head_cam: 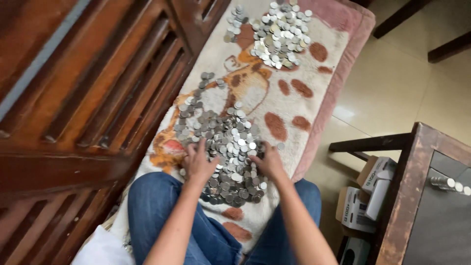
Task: Stacking coins from a pile on a blanket and placing the stacks on a table
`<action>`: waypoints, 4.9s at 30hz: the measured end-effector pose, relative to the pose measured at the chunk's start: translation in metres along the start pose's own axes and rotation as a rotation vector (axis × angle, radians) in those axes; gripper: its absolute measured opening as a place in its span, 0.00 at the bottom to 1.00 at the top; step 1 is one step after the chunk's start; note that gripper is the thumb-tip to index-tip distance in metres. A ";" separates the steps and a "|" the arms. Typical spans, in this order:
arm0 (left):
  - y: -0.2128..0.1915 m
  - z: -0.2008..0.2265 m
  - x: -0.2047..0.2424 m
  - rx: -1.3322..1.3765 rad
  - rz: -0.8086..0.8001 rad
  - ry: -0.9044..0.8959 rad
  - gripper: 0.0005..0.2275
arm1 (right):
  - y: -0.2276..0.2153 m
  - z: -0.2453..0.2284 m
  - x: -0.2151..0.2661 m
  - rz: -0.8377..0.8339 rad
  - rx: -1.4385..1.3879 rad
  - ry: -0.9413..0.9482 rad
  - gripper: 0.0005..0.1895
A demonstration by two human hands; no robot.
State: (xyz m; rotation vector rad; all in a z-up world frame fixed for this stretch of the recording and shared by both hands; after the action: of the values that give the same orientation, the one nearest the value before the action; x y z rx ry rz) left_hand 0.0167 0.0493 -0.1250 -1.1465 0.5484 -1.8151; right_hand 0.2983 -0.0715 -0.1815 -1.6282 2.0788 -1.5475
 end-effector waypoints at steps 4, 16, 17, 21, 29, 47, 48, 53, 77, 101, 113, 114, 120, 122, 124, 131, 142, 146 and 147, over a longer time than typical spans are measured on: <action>0.009 0.020 -0.012 -0.001 -0.046 0.054 0.42 | 0.016 -0.061 0.012 0.107 -0.001 -0.074 0.61; -0.009 0.049 0.005 0.485 0.094 0.139 0.15 | -0.009 -0.062 0.027 0.015 -0.596 -0.028 0.14; -0.003 0.056 0.015 0.782 -0.038 0.077 0.15 | -0.017 -0.079 0.038 -0.004 -0.606 -0.078 0.15; 0.020 0.085 0.039 1.564 -0.318 -0.256 0.27 | -0.010 -0.143 0.056 0.074 -0.263 -0.337 0.21; 0.061 0.034 0.002 2.058 -0.356 -0.442 0.11 | -0.025 -0.207 0.130 0.335 -0.521 -0.367 0.29; 0.026 0.064 0.036 2.129 -0.694 -0.414 0.14 | -0.026 -0.114 0.105 -0.189 -1.939 0.271 0.12; 0.024 0.067 0.037 2.135 -0.701 -0.422 0.15 | -0.025 -0.122 0.105 -0.245 -1.948 0.307 0.10; -0.001 0.079 0.053 2.159 -0.740 -0.403 0.17 | -0.015 -0.118 0.100 -0.133 -1.944 0.337 0.11; 0.001 0.090 0.064 1.990 -0.786 -0.142 0.27 | -0.080 -0.242 0.179 0.633 0.025 -0.651 0.10; -0.009 0.085 0.071 1.665 -0.876 -0.208 0.21 | -0.098 -0.214 0.150 0.519 0.399 -0.838 0.11; -0.017 0.088 0.072 1.825 -0.682 -0.295 0.13 | -0.114 -0.215 0.176 0.824 0.307 -0.817 0.12; -0.026 0.094 0.078 1.862 -0.665 -0.323 0.12 | -0.111 -0.214 0.174 0.816 0.320 -0.808 0.11; -0.004 0.086 0.071 1.888 -0.751 -0.310 0.14 | -0.092 -0.209 0.166 0.566 0.200 -0.684 0.15; -0.006 0.091 0.078 1.872 -0.736 -0.318 0.15 | -0.105 -0.212 0.162 0.393 0.056 -0.484 0.15; -0.015 0.098 0.085 1.855 -0.724 -0.328 0.16 | -0.105 -0.206 0.153 0.222 -0.085 -0.280 0.16; -0.039 0.102 0.085 1.825 -0.710 -0.223 0.18 | -0.128 -0.194 0.150 0.522 -0.147 -0.482 0.05; -0.040 0.100 0.089 1.815 -0.780 -0.187 0.20 | -0.116 -0.192 0.151 0.292 -0.067 -0.452 0.12; -0.036 0.096 0.085 1.836 -0.840 -0.169 0.22 | -0.116 -0.214 0.169 0.157 -0.070 -0.356 0.29; -0.035 0.095 0.085 1.854 -0.877 -0.167 0.22 | -0.116 -0.220 0.175 0.108 -0.065 -0.345 0.39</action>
State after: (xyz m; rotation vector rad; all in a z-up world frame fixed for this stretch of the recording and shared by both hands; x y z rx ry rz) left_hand 0.0691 0.0022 -0.0131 -0.0676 -1.7004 -1.7733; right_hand 0.1712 -0.0550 0.0944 -1.6343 2.0082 -1.0856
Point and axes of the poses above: each hand's wrist, its own x-axis away from the middle knuckle, its own y-axis out of the palm, z = x × y, the point moved 7 cm from there along -x, towards the middle knuckle, and after that the axes turned 2 degrees about x, right-handed, at the moved point
